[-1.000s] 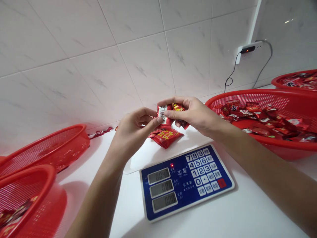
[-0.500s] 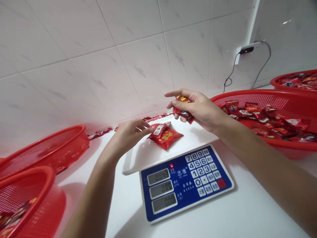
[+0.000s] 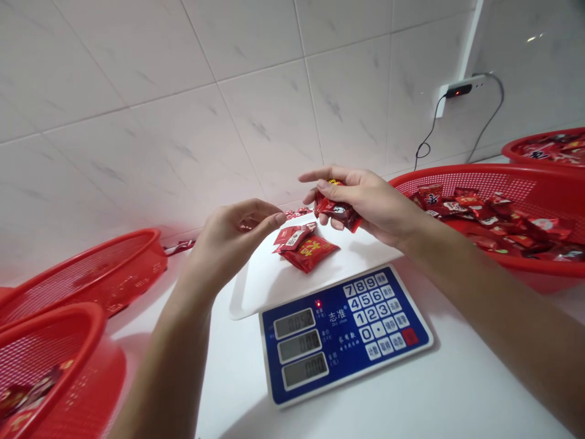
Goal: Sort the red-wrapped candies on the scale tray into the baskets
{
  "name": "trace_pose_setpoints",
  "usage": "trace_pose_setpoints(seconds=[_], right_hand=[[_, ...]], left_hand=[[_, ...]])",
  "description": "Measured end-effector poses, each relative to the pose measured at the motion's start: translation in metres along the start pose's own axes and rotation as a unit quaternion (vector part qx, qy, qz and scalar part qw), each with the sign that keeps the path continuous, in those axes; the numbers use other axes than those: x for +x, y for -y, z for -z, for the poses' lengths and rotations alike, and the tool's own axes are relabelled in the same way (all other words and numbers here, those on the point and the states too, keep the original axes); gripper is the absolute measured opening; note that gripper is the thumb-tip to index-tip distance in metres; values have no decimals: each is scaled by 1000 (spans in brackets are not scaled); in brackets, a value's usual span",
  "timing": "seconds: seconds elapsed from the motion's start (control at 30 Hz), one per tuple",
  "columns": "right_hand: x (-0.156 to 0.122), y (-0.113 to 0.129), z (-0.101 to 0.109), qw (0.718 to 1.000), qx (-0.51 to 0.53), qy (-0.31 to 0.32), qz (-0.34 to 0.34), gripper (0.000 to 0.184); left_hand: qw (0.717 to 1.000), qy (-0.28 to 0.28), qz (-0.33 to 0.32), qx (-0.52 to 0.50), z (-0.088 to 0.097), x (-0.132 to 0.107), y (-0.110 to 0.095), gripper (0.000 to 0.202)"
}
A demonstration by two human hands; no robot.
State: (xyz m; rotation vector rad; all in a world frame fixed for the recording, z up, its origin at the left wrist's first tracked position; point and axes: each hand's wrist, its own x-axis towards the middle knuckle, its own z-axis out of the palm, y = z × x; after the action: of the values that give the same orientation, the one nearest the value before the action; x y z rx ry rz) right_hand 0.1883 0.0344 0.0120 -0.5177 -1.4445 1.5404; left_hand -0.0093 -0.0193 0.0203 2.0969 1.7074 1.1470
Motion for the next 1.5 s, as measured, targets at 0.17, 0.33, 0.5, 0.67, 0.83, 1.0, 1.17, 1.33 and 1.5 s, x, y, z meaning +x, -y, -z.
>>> trace_pose_setpoints(seconds=[0.17, 0.33, 0.5, 0.67, 0.83, 1.0, 1.17, 1.33, 1.5], right_hand=[[3, -9, -1, 998, 55, -12, -13, 21], [7, -25, -7, 983, 161, -55, -67, 19], [6, -28, -12, 973, 198, -18, -113, 21], [6, -25, -12, 972, 219, -11, -82, 18], [8, -15, -4, 966, 233, -111, -28, 20], [7, -6, 4, 964, 219, -147, -7, 19], [7, -4, 4, 969, 203, -138, -4, 19], [7, -3, 4, 973, 188, -137, -3, 22], [7, -3, 5, 975, 174, -139, 4, 23]], left_hand=[[998, -14, -31, -58, -4, -1, -4, 24], [986, -8, -163, 23, -22, -10, -18, 20], [937, -26, -300, 178, -39, -13, -19, 25], [965, -101, -241, 39, -29, -12, -23, 20], [993, -96, -57, -43, -5, -4, -8, 17], [999, -30, 22, 31, -2, 6, 15, 27], [999, 12, 38, 21, -27, 5, 15, 32], [993, -76, 6, 88, -20, 1, 4, 36], [991, -117, -18, 65, -4, -4, -7, 30]])
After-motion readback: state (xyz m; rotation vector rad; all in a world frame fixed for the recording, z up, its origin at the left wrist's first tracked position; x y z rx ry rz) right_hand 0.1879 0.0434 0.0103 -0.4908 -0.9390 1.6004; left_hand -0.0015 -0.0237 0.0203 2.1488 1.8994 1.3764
